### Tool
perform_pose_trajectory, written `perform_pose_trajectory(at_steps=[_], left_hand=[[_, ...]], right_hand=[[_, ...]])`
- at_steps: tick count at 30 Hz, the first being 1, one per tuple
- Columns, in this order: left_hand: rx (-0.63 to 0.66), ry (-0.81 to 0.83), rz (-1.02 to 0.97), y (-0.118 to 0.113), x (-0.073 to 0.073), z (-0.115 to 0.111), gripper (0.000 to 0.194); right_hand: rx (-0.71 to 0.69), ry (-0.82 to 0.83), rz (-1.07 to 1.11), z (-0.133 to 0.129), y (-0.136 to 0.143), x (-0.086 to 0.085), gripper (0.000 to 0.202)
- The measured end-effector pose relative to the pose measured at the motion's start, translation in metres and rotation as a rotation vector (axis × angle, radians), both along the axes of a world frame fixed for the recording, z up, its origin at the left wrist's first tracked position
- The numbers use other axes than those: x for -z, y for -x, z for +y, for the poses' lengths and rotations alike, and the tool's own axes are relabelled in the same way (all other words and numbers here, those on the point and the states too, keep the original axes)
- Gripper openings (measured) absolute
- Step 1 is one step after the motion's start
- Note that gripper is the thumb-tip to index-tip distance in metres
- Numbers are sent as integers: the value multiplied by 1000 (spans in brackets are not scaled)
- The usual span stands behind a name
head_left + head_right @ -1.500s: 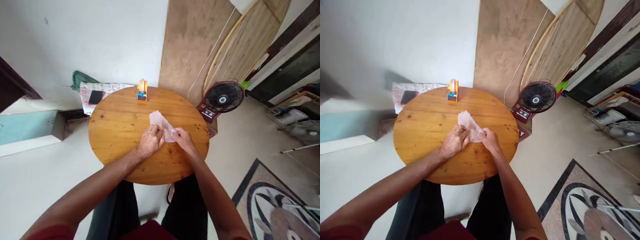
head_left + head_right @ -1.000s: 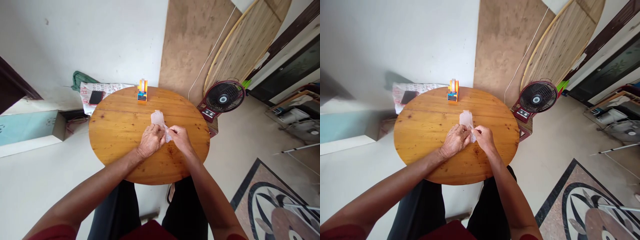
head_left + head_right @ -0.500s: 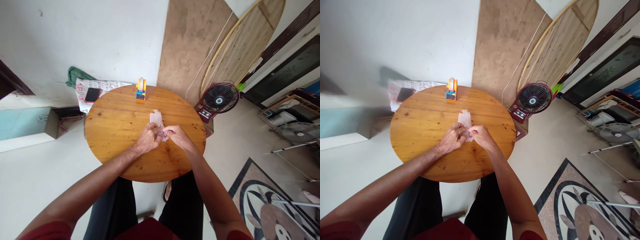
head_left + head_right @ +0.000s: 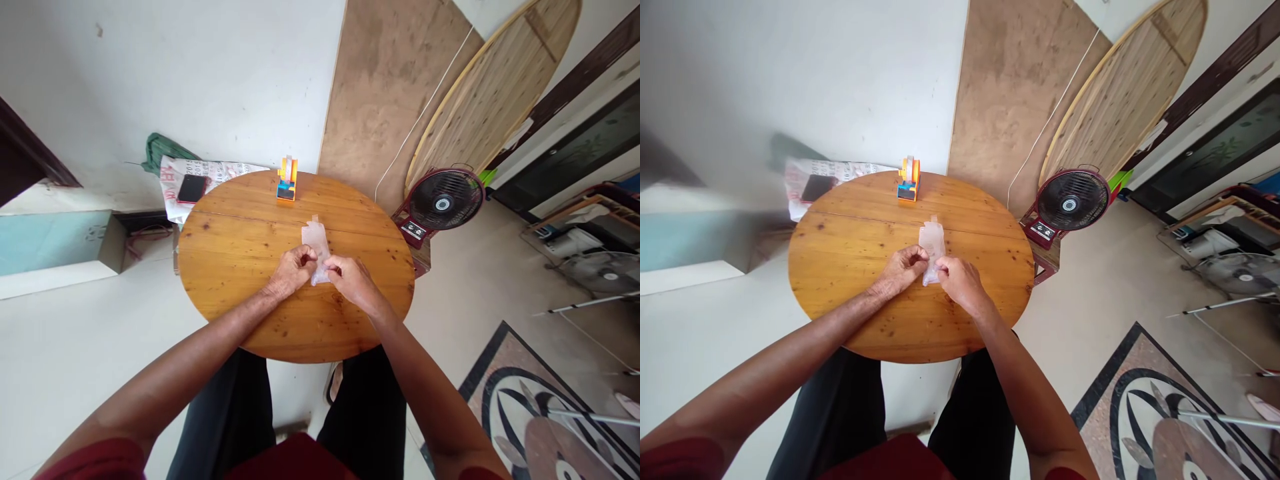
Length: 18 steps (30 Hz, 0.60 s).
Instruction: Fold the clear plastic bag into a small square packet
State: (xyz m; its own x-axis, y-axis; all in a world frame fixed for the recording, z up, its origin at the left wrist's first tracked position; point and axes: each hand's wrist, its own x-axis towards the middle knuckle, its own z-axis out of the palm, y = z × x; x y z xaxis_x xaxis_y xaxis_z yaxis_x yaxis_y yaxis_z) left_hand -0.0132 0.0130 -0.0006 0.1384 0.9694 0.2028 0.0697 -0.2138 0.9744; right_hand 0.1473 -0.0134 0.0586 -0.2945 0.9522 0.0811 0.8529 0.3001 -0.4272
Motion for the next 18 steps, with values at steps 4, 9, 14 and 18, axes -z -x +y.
perform_pose_trajectory(at_steps=[4,9,14,18], left_hand=[[52,20,-11,-1,-3,-2,13],[26,106,182,-3,-15,-7,29],[31,189,536,-6,-44,-4,31],[3,157,702,-11,-56,0,27]], right_hand=[[-20,-46,-114,-9,5,-6,20],[-63,-27,-90,-7,2,-9,15],[-215,145,4,15,-12,-21,11],[-337,294,52,31,-21,-30,15]])
